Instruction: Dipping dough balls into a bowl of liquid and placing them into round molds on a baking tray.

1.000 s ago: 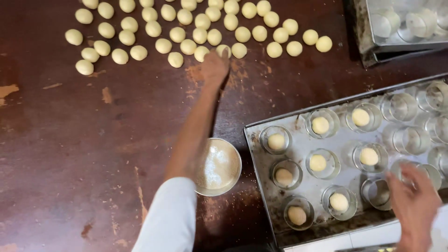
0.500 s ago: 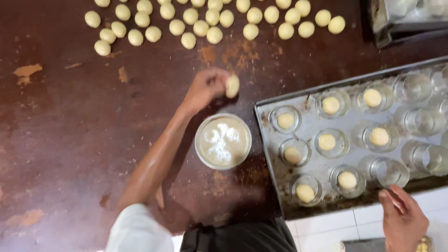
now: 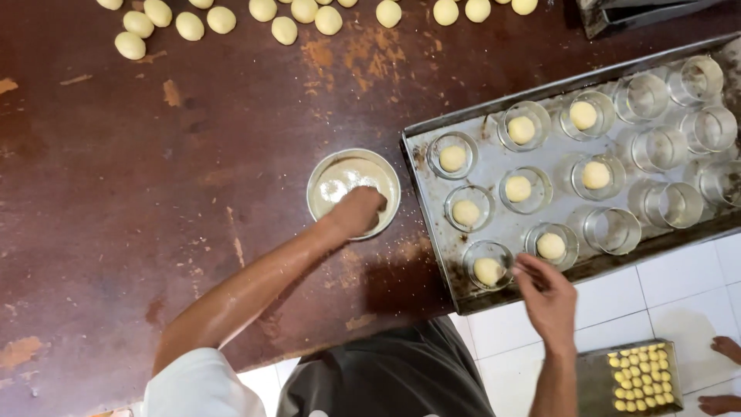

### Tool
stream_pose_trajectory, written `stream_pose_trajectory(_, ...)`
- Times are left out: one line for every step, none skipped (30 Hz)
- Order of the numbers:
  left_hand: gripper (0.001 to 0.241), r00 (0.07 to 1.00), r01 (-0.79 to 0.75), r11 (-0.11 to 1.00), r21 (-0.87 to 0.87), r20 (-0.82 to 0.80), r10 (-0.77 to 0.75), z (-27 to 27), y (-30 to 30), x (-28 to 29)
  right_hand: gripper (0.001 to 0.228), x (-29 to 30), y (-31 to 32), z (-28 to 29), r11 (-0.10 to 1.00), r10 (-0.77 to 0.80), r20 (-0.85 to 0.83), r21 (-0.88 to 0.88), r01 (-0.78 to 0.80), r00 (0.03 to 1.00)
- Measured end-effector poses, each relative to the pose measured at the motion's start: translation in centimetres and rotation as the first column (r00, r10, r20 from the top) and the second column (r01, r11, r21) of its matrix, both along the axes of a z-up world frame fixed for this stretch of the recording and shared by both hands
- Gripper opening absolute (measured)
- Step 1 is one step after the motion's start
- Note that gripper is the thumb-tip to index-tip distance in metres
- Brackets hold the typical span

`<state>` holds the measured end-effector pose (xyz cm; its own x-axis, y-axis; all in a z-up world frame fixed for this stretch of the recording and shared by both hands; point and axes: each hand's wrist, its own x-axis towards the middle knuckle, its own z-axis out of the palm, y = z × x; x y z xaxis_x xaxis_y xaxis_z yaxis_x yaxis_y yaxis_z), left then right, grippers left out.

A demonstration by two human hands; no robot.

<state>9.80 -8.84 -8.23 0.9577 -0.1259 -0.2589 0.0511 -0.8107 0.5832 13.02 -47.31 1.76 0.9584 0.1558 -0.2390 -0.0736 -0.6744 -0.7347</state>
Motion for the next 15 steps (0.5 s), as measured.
stream_pose_trajectory(0.031,0.982,-0.048,0.992,-0.117,-0.189,0.025,1.6,0.7,0.3,0.035,-0.2,0.4,-0.5,0.999,0.028,-0.022,0.042,-0.027,0.999)
stream_pose_trajectory(0.031,0.983,-0.051,0.992,-0.113,-0.184,0.03,3.7,1.3,0.1,0.035,-0.3,1.1,-0.4,0.998,0.032,-0.017,0.046,-0.031,0.999)
stream_pose_trajectory(0.022,0.959,-0.2,0.963,-0.182,-0.237,0.155,5.9,1.9,-0.1,0.033,-0.3,1.8,-0.2,0.994,0.09,-0.008,0.056,-0.089,0.996)
stream_pose_trajectory(0.014,0.916,-0.341,0.909,-0.24,-0.302,0.264,8.0,2.4,-0.5,0.032,-0.7,2.4,-0.1,0.988,0.142,-0.004,0.065,-0.141,0.99)
stream_pose_trajectory(0.014,0.917,-0.339,0.91,-0.237,-0.301,0.263,6.4,2.8,-1.0,0.032,-0.7,3.7,0.1,0.988,0.139,-0.003,0.068,-0.139,0.99)
stream_pose_trajectory(0.016,0.88,-0.475,0.753,-0.456,-0.233,0.414,4.7,3.2,-1.6,0.031,-0.9,4.9,0.3,0.981,0.141,0.01,0.132,-0.141,0.99)
stream_pose_trajectory(0.019,0.803,-0.537,0.533,-0.654,-0.201,0.561,3.0,3.6,-2.1,0.031,-1.0,6.1,0.4,0.97,0.141,0.023,0.196,-0.143,0.99)
stream_pose_trajectory(0.019,0.804,-0.537,0.534,-0.653,-0.203,0.559,1.3,2.3,-1.9,0.031,-1.0,7.4,0.3,0.971,0.139,0.021,0.195,-0.141,0.99)
stream_pose_trajectory(0.019,0.772,-0.482,0.236,-0.844,-0.281,0.57,-0.4,1.0,-1.7,0.039,-1.1,8.8,0.3,0.933,0.214,0.065,0.282,-0.224,0.975)
stream_pose_trajectory(0.02,0.748,-0.371,-0.096,-0.923,-0.359,0.558,-2.0,-0.1,-1.5,0.048,-0.9,10.3,0.2,0.878,0.287,0.119,0.363,-0.311,0.95)
stream_pose_trajectory(0.02,0.746,-0.371,-0.095,-0.924,-0.358,0.561,1.0,-1.6,-1.6,0.048,-1.1,11.9,1.7,0.877,0.29,0.12,0.365,-0.314,0.95)
stream_pose_trajectory(0.021,0.777,-0.342,-0.229,-0.912,-0.411,0.477,4.0,-3.2,-1.7,0.068,-1.2,13.3,3.2,0.843,0.336,0.126,0.402,-0.358,0.933)
stream_pose_trajectory(0.022,0.806,-0.318,-0.359,-0.877,-0.45,0.385,7.0,-4.8,-1.7,0.089,-1.3,14.8,4.7,0.805,0.382,0.134,0.439,-0.4,0.914)
stream_pose_trajectory(0.022,0.81,-0.317,-0.358,-0.878,-0.447,0.379,6.9,-5.9,-1.5,0.089,-1.2,15.2,5.1,0.808,0.376,0.137,0.436,-0.397,0.916)
stream_pose_trajectory(0.024,0.823,-0.336,-0.382,-0.861,-0.466,0.325,6.9,-6.9,-1.2,0.091,-0.9,15.5,5.4,0.82,0.372,0.203,0.386,-0.423,0.906)
